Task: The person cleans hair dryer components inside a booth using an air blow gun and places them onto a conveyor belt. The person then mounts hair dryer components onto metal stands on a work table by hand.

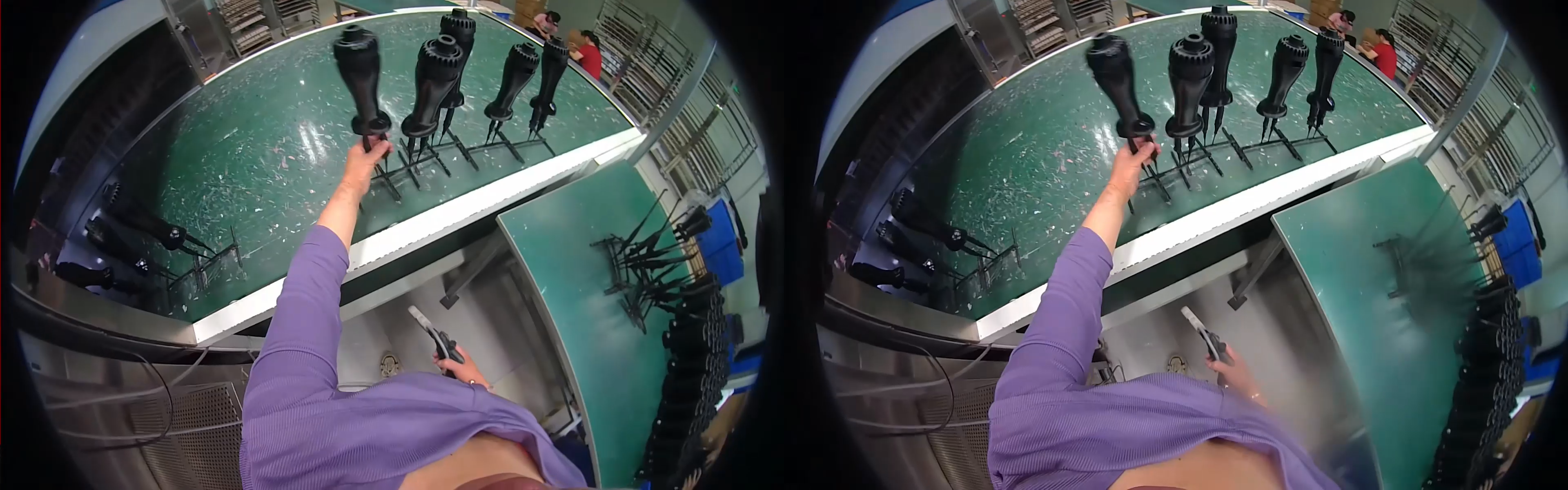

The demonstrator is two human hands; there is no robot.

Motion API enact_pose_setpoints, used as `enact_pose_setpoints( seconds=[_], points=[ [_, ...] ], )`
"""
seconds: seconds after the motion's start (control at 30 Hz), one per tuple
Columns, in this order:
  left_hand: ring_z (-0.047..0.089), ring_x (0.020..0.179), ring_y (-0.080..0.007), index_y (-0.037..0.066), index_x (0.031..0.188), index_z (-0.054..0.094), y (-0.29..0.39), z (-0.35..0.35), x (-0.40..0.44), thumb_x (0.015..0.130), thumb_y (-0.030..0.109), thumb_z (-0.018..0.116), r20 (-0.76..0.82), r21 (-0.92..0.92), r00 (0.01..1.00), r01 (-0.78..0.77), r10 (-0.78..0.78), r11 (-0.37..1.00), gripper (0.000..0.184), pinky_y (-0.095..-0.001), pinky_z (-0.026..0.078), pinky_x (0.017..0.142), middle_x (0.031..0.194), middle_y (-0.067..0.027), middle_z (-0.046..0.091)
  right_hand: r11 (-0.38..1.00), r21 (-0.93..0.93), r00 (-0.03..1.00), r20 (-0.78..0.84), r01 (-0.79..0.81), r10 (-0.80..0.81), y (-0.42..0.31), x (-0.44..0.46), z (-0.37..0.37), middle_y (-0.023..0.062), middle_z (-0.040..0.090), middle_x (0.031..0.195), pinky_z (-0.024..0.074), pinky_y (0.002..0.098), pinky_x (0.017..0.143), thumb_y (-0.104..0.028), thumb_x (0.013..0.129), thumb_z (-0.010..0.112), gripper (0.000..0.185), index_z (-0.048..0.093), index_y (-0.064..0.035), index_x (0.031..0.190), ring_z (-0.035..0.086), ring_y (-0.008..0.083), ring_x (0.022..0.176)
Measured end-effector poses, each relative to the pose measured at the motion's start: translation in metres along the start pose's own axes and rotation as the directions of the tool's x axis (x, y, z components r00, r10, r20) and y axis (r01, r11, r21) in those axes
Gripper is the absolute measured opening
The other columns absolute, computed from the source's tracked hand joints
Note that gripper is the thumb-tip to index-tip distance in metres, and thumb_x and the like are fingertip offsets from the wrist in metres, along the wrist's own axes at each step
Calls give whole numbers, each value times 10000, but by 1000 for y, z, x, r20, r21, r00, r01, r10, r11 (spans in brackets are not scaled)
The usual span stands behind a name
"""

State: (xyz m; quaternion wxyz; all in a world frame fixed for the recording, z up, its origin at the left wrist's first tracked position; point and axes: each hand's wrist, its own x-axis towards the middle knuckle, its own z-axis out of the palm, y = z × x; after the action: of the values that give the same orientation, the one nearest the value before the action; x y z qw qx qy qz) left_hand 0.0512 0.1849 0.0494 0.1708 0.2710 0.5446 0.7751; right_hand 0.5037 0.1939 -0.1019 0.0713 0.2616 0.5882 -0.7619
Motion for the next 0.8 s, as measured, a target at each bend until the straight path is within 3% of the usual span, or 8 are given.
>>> enact_pose_setpoints(
  seconds=[0.03,0.13,0.33,0.4,0.57,0.67,0.73,0.8],
  points=[
    [576,811,-118,74,1042,570,-3,-8,-1,838,224,652,-4,-32,1000,-21,21,999,266,-245,390,676,862,-13,625,997,76,998,52,32,-36,-3,4,5,24,570,908,418,255,834,-86,765,621,318,513,-42,1061,549,115,874],
    [579,826,-115,61,1035,569,9,-27,-8,834,213,664,34,-184,997,-68,75,981,269,-245,408,690,873,-15,620,991,128,998,51,29,-36,-15,2,15,24,568,920,422,260,835,-71,765,616,322,506,-46,1067,548,115,878],
    [559,806,-109,28,972,609,22,-39,-13,798,189,704,-95,201,985,-125,146,972,256,-259,424,789,875,-13,623,1000,13,994,112,7,-8,-10,20,-1,16,573,923,430,247,796,-84,755,618,313,505,-52,1045,550,104,849],
    [549,766,-101,13,978,609,18,-36,-26,808,139,670,-209,283,968,-77,140,956,220,-251,429,735,828,-7,624,1000,-17,990,141,20,-17,-14,22,-7,17,576,917,428,243,792,-86,751,617,308,507,-52,1037,551,104,844],
    [558,715,-98,23,999,607,28,-46,-29,827,73,626,-420,309,881,-87,217,947,179,-249,442,676,794,-8,616,990,-135,981,192,45,-18,-31,20,-25,56,601,948,441,286,837,-98,723,634,308,538,-22,1006,576,150,893],
    [559,706,-105,16,1000,591,26,-62,-30,845,38,599,-495,299,826,-131,270,945,157,-245,449,663,821,-25,611,999,-35,975,224,10,-2,-24,17,-44,59,602,948,440,292,843,-104,720,641,327,533,-29,1019,579,154,900],
    [557,708,-110,14,1022,572,18,-66,-33,850,38,593,-549,167,782,-242,294,956,175,-245,450,662,820,-31,602,1000,-22,972,234,8,-2,-25,10,-54,58,602,951,438,296,851,-106,720,645,351,523,-37,1043,579,157,905],
    [553,704,-113,14,1019,560,14,-68,-34,854,31,583,-620,174,696,-329,363,928,168,-249,451,658,811,-28,590,1000,-27,973,230,-17,23,-25,5,-62,60,601,954,438,297,854,-103,721,643,353,522,-37,1047,579,157,906]
  ],
)
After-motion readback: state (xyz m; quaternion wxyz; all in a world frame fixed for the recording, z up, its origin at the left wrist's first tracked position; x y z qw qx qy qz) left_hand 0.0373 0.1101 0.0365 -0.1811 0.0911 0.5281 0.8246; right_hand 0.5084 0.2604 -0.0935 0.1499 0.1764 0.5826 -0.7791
